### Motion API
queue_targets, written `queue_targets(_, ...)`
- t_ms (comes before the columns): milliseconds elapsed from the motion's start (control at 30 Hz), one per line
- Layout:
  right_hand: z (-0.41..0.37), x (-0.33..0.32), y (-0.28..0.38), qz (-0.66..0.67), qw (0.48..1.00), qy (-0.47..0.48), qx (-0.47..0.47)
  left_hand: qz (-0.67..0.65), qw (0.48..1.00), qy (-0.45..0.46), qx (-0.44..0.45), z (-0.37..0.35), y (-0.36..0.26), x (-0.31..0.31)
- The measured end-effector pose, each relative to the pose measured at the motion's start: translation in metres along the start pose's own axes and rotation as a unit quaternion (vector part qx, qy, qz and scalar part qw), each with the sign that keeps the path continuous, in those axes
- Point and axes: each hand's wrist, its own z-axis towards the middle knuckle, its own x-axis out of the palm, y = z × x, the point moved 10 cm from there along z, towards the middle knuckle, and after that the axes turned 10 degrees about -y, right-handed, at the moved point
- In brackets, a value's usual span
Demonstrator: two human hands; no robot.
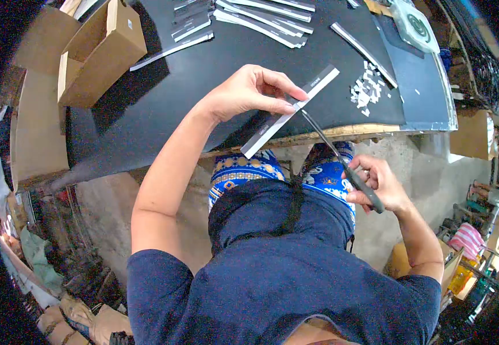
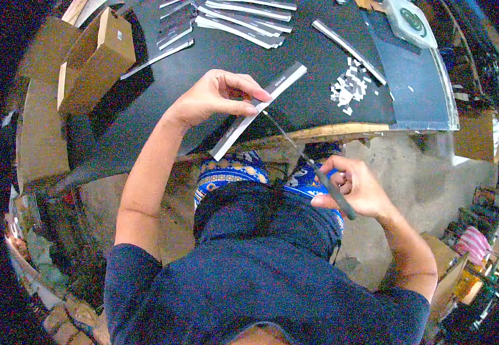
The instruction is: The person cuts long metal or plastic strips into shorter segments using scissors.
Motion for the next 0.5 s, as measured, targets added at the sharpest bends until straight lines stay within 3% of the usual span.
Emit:
queue_targets(167, 0.004, 0.011, 0.008, 0.005, 0.999, 0.014, 0.028, 0.025, 0.998, 0.035, -0.040, -0.002, 0.001, 0.014)
queue_targets(500, 0.011, 0.014, 0.020, 0.020, 0.999, 0.028, -0.007, 0.008, 0.997, 0.061, -0.048, 0.000, 0.002, 0.024)
